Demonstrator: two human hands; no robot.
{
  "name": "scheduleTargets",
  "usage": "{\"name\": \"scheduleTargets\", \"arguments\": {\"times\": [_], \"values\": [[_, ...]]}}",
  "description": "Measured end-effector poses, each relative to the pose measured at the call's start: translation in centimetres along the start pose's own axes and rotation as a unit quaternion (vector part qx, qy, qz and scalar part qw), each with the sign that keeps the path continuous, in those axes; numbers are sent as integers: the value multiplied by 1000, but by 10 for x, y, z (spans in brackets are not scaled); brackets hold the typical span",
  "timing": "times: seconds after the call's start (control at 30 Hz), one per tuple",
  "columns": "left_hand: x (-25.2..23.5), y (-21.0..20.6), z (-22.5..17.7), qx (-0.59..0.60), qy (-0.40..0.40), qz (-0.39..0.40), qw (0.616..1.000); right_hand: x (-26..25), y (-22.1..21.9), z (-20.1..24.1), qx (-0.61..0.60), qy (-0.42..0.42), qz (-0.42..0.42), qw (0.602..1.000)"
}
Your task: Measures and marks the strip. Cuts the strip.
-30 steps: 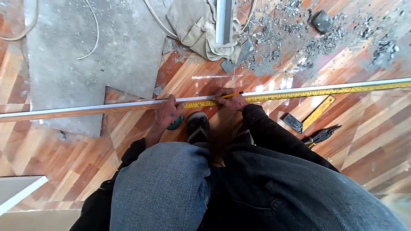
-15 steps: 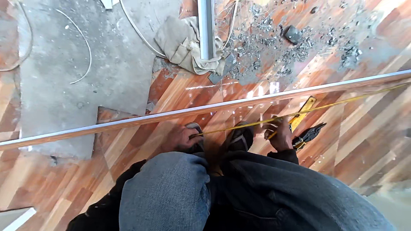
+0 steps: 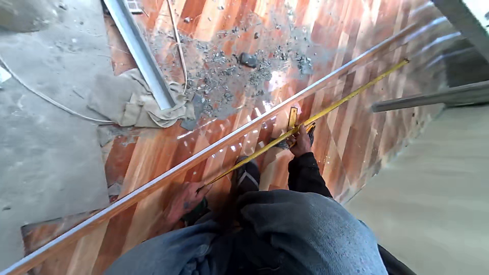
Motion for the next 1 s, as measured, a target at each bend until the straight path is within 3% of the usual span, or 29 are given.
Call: {"name": "scheduleTargets", "arguments": {"times": [0.1,0.27,0.4,0.5,0.53,0.6,0.7,0.77,0.87,0.97,1.0], "values": [[5,4,-6,7,-3,4,1000,13,0,6,31,9,15,999],[17,4,7,30,-17,-66,997,80,-66,-23,139,-9,127,982],[20,2,6,38,-57,-163,984,136,-129,-70,244,-4,344,907],[24,6,0,49,-73,-222,971,144,-145,-69,364,171,456,794],[28,8,-1,59,-68,-236,968,138,-136,-64,420,218,442,762],[46,11,7,86,-21,-252,964,118,-107,-48,518,243,333,750],[85,8,31,124,61,-325,936,67,-40,-11,644,154,62,747],[116,2,48,138,142,-381,903,46,-7,4,692,52,-46,719],[163,-16,66,178,309,-435,827,33,13,-1,708,-44,-81,700],[194,-32,86,219,429,-475,736,16,14,-13,641,-68,-99,758],[200,-41,101,195,429,-487,736,12,14,-17,610,-70,-107,782]]}}
Point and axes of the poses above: each hand's wrist, its own x-axis away from the middle knuckle, its own y-axis out of the back of the hand, z = x × y, the point moved 5 cm from there along -x, towards the middle knuckle, and after that the axes turned 5 degrees about x, right-handed, at the moved point
